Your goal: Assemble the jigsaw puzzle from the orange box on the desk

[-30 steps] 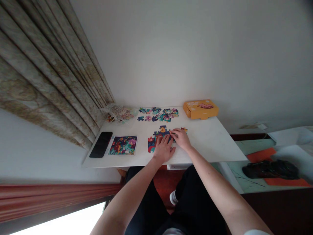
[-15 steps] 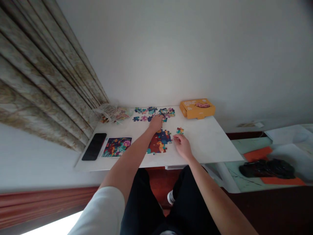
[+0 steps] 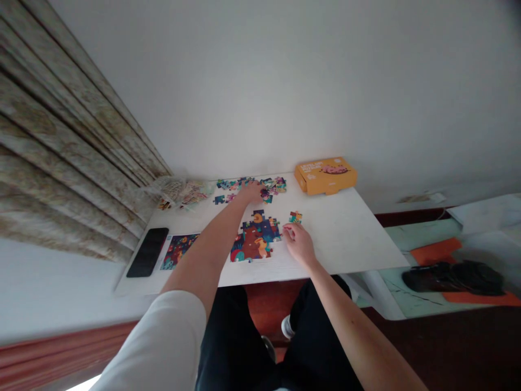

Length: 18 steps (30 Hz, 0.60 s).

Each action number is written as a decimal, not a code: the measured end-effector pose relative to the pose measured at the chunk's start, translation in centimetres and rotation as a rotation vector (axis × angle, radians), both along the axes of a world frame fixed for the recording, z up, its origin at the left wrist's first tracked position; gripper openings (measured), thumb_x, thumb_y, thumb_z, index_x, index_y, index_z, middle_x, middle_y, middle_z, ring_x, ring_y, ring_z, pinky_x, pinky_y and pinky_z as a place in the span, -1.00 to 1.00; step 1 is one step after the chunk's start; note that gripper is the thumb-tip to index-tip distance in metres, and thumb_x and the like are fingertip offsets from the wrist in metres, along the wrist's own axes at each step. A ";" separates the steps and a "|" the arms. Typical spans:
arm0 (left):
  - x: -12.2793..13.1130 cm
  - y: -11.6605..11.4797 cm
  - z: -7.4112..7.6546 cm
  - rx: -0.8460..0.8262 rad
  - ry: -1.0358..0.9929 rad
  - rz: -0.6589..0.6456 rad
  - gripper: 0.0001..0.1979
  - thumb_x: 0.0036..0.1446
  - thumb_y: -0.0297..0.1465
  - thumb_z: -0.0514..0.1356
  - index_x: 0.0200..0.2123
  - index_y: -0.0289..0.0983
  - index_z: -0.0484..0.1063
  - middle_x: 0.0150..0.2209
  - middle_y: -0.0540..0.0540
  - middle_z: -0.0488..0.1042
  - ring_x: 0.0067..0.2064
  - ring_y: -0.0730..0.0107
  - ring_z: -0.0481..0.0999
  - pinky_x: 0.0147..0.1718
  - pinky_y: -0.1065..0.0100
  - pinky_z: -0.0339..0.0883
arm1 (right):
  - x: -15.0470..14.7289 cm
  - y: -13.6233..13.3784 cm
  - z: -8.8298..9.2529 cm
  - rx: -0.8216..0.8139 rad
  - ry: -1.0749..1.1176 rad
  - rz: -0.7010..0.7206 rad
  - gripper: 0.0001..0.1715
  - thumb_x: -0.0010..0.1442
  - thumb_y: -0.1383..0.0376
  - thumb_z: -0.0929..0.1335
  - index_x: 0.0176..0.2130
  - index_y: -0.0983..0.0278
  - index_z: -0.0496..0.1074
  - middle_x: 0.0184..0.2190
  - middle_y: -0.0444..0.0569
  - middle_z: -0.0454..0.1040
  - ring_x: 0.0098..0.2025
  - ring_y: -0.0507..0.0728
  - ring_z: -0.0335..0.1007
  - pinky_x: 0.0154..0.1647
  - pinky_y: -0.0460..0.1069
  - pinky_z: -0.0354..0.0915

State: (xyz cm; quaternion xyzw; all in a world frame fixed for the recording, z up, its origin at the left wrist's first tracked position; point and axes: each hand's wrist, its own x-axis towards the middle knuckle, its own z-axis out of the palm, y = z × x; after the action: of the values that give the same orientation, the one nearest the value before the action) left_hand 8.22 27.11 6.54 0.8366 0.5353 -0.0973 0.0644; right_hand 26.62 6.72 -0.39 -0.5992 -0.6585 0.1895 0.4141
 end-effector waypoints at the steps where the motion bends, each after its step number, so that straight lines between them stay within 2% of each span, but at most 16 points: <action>1: 0.2 0.2 0.3 -0.020 0.007 -0.010 -0.35 0.17 -0.23 0.28 0.34 -0.02 0.36 0.39 -0.22 0.26 0.42 -0.13 0.18 0.39 -0.19 -0.06 | 0.0 0.0 0.0 0.002 0.000 0.000 -0.76 0.35 0.24 0.27 -0.21 0.21 0.51 -0.23 0.04 0.56 -0.25 0.18 0.46 -0.13 0.05 0.36; 5: 1.0 1.4 1.5 -0.122 0.041 0.001 -0.22 0.02 -0.28 0.40 0.35 -0.01 0.35 0.38 -0.24 0.28 0.37 -0.18 0.27 0.32 -0.15 0.15 | 0.0 0.0 0.1 -0.006 0.001 0.003 -0.75 0.35 0.22 0.26 -0.20 0.22 0.52 -0.22 0.05 0.57 -0.30 0.16 0.43 -0.18 0.04 0.35; 8: 1.3 2.4 1.9 -0.174 0.058 0.066 -0.20 -0.10 -0.37 0.49 0.27 0.00 0.44 0.33 -0.24 0.36 0.28 -0.21 0.39 0.22 -0.12 0.30 | 0.0 -0.1 0.2 -0.014 0.008 -0.002 -0.73 0.35 0.19 0.26 -0.19 0.21 0.52 -0.21 0.06 0.58 -0.30 0.16 0.43 -0.19 0.04 0.36; 10: 1.4 2.9 1.9 -0.156 0.039 0.102 -0.25 -0.20 -0.40 0.55 0.15 -0.05 0.55 0.28 -0.27 0.40 0.25 -0.27 0.41 0.20 -0.17 0.32 | 0.0 -0.1 0.3 -0.015 0.018 -0.001 -0.72 0.36 0.18 0.26 -0.20 0.21 0.52 -0.20 0.07 0.58 -0.28 0.17 0.45 -0.19 0.04 0.37; 13: 1.2 3.2 1.6 -0.136 -0.042 0.146 -0.45 -0.36 -0.50 0.59 -0.16 -0.17 0.67 0.14 -0.31 0.51 0.25 -0.35 0.41 0.18 -0.20 0.32 | 0.0 -0.2 0.2 -0.016 0.022 0.004 -0.72 0.36 0.17 0.26 -0.20 0.22 0.52 -0.21 0.08 0.58 -0.27 0.17 0.45 -0.19 0.04 0.38; 16: 0.5 3.2 1.2 -0.149 -0.183 0.207 -0.56 -0.47 -0.57 0.59 -0.41 -0.22 0.61 -0.05 -0.26 0.60 0.20 -0.34 0.44 0.16 -0.13 0.34 | 0.0 -0.1 0.2 -0.019 0.018 0.003 -0.71 0.36 0.16 0.26 -0.20 0.21 0.53 -0.21 0.08 0.58 -0.29 0.17 0.45 -0.20 0.04 0.38; 18: -0.1 3.1 0.8 -0.124 -0.317 0.252 -0.59 -0.44 -0.59 0.57 -0.43 -0.23 0.59 -0.15 -0.21 0.63 0.11 -0.23 0.52 0.14 -0.04 0.36 | 0.1 -0.1 0.1 -0.022 0.011 -0.003 -0.70 0.36 0.15 0.26 -0.20 0.21 0.53 -0.21 0.08 0.58 -0.30 0.17 0.43 -0.21 0.04 0.37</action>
State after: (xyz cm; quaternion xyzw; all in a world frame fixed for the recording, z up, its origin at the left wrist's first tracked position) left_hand 8.13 30.20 7.30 0.7624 0.6118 0.0115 0.2107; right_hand 26.67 6.62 -0.25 -0.6036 -0.6533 0.1993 0.4113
